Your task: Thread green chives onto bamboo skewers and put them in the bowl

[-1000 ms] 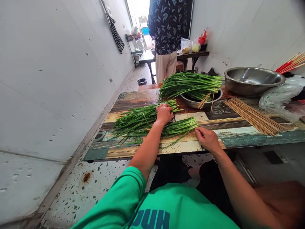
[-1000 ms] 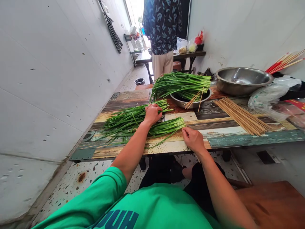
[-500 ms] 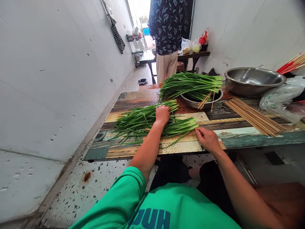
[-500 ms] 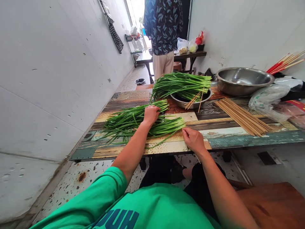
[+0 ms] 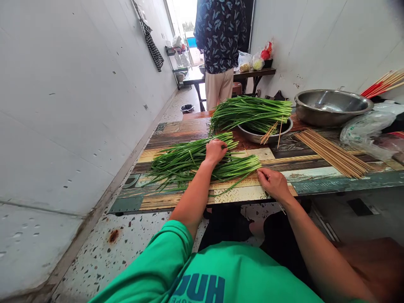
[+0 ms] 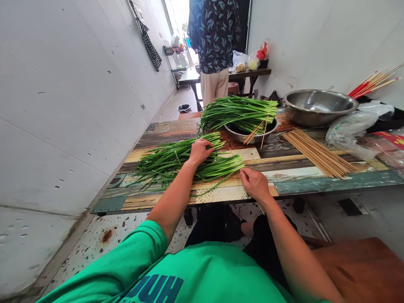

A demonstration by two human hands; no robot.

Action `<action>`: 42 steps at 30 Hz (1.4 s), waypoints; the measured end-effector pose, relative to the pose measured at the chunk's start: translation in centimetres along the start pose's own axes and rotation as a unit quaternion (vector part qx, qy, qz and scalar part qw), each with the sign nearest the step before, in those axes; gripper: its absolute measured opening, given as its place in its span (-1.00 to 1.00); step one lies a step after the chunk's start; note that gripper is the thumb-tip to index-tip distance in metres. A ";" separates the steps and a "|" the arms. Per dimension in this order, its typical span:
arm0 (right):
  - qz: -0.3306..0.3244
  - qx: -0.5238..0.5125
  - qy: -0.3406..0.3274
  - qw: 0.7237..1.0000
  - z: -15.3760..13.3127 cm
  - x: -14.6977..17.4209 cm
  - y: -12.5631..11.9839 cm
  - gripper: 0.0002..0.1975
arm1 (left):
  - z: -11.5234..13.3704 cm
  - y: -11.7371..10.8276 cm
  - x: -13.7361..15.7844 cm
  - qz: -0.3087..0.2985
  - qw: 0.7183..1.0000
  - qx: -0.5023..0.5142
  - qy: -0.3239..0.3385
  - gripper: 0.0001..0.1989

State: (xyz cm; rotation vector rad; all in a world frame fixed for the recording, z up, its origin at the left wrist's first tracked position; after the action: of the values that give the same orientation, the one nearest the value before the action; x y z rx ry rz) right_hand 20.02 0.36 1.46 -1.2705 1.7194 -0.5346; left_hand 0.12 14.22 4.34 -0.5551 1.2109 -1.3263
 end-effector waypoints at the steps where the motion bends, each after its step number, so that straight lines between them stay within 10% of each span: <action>1: -0.001 0.001 0.001 1.000 0.0 0.0 0.0 -0.67 | 0.1 0.2 0.0 -0.017 1.000 0.010 0.003 -0.84; 11: -0.001 0.000 0.007 1.000 0.2 0.1 0.1 -0.65 | 2.7 1.4 1.1 -0.152 0.975 0.084 0.136 -0.81; 18: -0.005 -0.008 0.009 1.000 0.3 0.1 0.2 -0.65 | 0.0 -0.6 -0.3 -0.020 0.997 0.020 0.066 -0.75; 35: -0.002 -0.006 0.013 1.000 0.6 0.1 0.3 -0.64 | 1.7 0.5 1.8 -0.155 0.982 0.000 0.109 -0.86; 42: -0.001 -0.008 0.010 1.000 0.6 0.1 0.4 -0.65 | 1.3 1.0 0.4 -0.080 0.992 -0.027 0.091 -0.77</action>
State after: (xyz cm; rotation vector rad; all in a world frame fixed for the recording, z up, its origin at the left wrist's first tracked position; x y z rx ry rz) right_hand 20.34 0.47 0.82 -1.2811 1.7431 -0.5380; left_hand 1.60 13.72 3.75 -0.5896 1.3775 -1.5102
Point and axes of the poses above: each hand's wrist, its own x-axis away from the middle knuckle, its own y-axis out of the palm, z = x × y, the point moved 10 cm from there along -x, towards the middle knuckle, and after that the axes turned 5 degrees about z, right-handed, at the moved point
